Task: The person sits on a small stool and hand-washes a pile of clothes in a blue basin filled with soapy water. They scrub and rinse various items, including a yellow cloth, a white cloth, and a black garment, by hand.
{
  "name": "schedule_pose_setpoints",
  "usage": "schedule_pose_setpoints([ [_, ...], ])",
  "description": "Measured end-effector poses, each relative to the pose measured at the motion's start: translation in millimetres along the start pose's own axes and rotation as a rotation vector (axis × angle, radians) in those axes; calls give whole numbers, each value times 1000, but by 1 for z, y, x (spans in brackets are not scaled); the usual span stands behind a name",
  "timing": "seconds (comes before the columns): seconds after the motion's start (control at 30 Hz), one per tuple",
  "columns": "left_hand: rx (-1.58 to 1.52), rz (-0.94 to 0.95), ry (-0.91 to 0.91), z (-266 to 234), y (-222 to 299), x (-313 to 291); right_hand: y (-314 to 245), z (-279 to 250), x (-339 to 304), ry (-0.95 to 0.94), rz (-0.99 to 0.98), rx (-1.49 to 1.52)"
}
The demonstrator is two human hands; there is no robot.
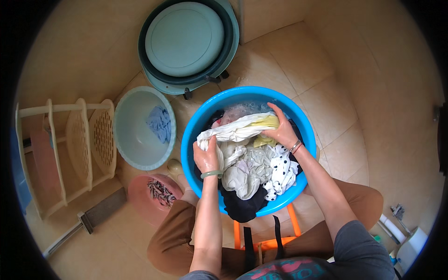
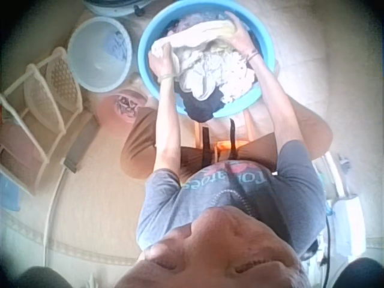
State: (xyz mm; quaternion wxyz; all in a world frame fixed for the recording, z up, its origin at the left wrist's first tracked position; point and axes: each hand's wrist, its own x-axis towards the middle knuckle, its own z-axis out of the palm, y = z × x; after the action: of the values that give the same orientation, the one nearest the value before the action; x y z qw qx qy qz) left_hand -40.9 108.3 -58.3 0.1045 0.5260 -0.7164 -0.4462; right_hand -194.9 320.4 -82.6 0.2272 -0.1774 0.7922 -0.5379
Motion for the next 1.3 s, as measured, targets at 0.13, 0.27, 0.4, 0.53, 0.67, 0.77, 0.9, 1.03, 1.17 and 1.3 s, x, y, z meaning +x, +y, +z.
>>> schedule_pose_setpoints([
  [0.13, 539, 428, 105, 32, -8, -11, 21, 19, 2, -89, -97, -325],
  [0.27, 313, 663, -284, 62, -7, -17, 43, 67, -7, -146, -38, -704],
  [0.4, 3, 155, -434, 98, -51, 8, 89, 92, 17, -121, -212, -882],
  [0.53, -272, -279, -579, 100, -72, 33, 63, 89, 55, -240, 481, -490],
  [0.67, -853, -520, -692, 92, -24, 14, 38, 73, 31, 65, -279, -204],
  [0.77, -1264, -599, -759, 80, -35, 14, -22, 74, -4, -227, -610, -318],
  [0.9, -1488, -825, -1053, 58, -2, 1, -77, 59, -54, -399, -769, -344],
  [1.03, -1534, -828, -976, 58, -24, -19, -109, 72, -78, -431, -841, -326],
  [1.17, -1578, -814, -999, 50, -25, -20, -118, 95, -70, -98, -763, -282],
  [1.3, -1619, -770, -975, 50, -36, -18, -116, 102, -57, 0, -704, -212],
])
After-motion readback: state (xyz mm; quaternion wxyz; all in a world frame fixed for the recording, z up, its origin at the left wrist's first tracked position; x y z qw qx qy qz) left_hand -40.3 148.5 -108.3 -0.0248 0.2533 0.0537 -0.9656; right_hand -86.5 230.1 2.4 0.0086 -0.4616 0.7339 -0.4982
